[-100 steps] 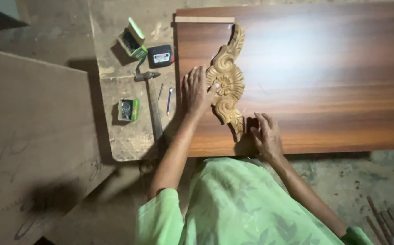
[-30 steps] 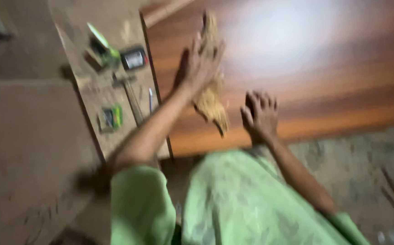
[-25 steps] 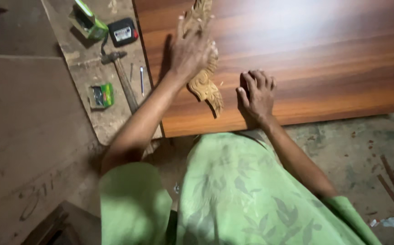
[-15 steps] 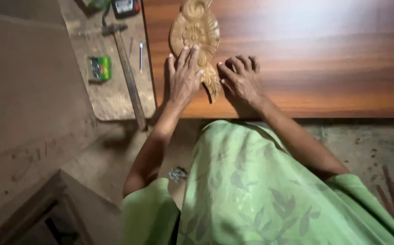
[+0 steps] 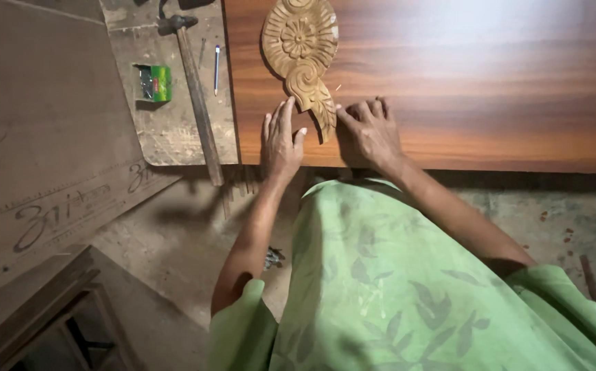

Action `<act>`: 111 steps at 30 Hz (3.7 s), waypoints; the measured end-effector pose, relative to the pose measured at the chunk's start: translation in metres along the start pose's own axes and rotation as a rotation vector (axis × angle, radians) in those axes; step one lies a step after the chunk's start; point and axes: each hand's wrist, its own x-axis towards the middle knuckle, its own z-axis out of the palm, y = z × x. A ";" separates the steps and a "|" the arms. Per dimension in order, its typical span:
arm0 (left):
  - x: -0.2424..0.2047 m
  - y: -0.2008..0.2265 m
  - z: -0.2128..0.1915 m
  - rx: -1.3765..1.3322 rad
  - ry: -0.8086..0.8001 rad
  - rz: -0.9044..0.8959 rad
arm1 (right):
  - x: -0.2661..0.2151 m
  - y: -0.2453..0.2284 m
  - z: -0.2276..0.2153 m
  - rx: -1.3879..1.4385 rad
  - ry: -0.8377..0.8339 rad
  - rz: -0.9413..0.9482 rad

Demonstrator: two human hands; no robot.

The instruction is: The person attaches a carved wooden ornament to a wooden panel using a hammer and nails. They repeatedly position the carving, hammer nails into it, and adjust its placement. The person also uses a tape measure to check dimensions.

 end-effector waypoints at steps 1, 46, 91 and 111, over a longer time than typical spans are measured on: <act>0.001 0.000 0.000 -0.002 -0.002 0.004 | -0.005 -0.002 0.004 -0.044 0.002 0.013; -0.069 -0.092 -0.036 -0.799 0.102 -0.157 | -0.032 -0.123 0.021 0.448 0.256 0.426; 0.116 -0.195 -0.025 0.185 0.297 -0.136 | -0.042 -0.144 0.004 0.468 0.294 0.498; 0.156 -0.185 -0.019 0.377 0.259 -0.251 | -0.028 -0.119 -0.025 0.569 0.180 0.502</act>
